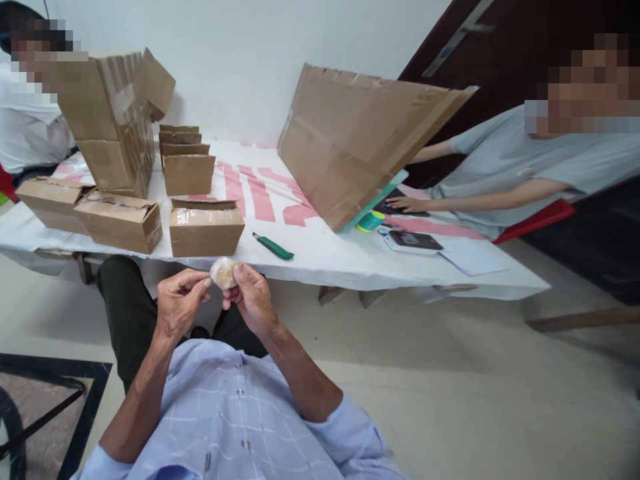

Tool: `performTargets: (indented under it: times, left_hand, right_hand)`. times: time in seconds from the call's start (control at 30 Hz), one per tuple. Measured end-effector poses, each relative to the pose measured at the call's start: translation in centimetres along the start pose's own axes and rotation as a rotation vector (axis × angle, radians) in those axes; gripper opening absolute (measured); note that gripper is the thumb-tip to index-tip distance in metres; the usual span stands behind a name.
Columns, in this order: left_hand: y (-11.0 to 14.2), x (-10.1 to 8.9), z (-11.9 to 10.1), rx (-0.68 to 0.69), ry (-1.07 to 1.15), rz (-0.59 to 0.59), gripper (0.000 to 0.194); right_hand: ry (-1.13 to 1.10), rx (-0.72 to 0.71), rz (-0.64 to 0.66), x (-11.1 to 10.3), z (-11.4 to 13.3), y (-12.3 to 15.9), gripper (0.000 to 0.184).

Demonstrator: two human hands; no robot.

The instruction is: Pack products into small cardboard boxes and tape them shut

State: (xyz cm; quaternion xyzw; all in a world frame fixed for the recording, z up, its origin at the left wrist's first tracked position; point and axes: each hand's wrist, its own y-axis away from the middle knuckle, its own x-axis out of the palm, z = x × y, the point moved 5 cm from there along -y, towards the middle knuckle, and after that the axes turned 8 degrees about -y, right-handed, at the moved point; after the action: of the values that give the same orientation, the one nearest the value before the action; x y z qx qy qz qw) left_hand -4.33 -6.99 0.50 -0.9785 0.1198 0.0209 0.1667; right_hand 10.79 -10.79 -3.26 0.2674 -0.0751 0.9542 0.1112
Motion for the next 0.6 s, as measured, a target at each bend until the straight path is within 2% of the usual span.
performTargets:
  times: [0.1,0.2,0.37,0.6]
  left_hand:
    - [0.2,0.4,0.2,-0.069,0.064,0.017,0.029]
    - [0.2,0.5,0.6,-0.129,0.099,0.011,0.037]
    - [-0.1,0.2,1.5,-0.157,0.176,-0.015,0.042]
    - [-0.7,0.2,2.7,-0.108,0.253,0.121,0.046]
  right_hand:
    - [0.098,-0.106,-0.067,-0.1,0.5,0.4,0.054]
    - [0.189,-0.148,-0.054,0.4,1.0,0.8,0.054]
    - [0.244,-0.133,0.038,1.2,1.2,0.7,0.055]
    - [0.204,-0.085,0.120,0.8,0.3,0.6,0.056]
